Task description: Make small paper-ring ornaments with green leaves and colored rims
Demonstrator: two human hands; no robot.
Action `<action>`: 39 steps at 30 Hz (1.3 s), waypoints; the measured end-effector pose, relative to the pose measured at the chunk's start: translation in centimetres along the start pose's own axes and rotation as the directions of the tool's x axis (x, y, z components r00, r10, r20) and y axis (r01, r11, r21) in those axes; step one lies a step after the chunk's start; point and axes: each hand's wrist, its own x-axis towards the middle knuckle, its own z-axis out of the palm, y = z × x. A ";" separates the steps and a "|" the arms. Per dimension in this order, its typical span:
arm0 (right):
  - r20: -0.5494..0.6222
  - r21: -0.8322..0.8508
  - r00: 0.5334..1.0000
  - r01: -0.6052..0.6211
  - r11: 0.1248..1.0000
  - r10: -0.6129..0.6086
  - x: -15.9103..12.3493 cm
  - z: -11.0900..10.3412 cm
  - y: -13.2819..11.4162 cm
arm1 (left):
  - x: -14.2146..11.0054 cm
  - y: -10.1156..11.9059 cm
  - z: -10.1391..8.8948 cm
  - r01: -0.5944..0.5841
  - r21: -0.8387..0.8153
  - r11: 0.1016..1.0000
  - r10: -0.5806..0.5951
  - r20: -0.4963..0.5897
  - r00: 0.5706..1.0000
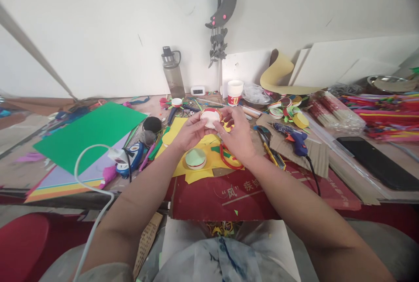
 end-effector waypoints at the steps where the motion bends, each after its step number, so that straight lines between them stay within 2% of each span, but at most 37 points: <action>1: 0.002 -0.001 1.000 0.004 1.000 -0.004 0.0 0.0 0.0 | 0.0 0.0 0.0 -0.001 -0.003 1.000 0.001 0.001 1.000; 16: -0.061 -0.022 0.997 -0.045 0.999 0.044 0.3 0.0 0.8 | 0.2 -0.3 0.0 -0.001 0.021 1.000 0.001 0.000 1.000; 25: -0.036 0.022 0.990 -0.133 0.991 0.134 0.6 0.0 1.3 | 0.3 -0.4 0.0 0.053 -0.049 0.997 -0.054 -0.017 0.998; 34: -0.020 0.050 0.983 -0.181 0.982 0.182 0.6 0.1 1.6 | 0.0 0.0 0.4 0.048 -0.045 0.998 -0.047 0.017 0.999; 39: 0.014 0.059 0.991 -0.136 0.989 0.136 0.4 0.2 2.2 | 0.3 -0.3 0.0 0.088 -0.038 0.995 -0.088 -0.021 0.996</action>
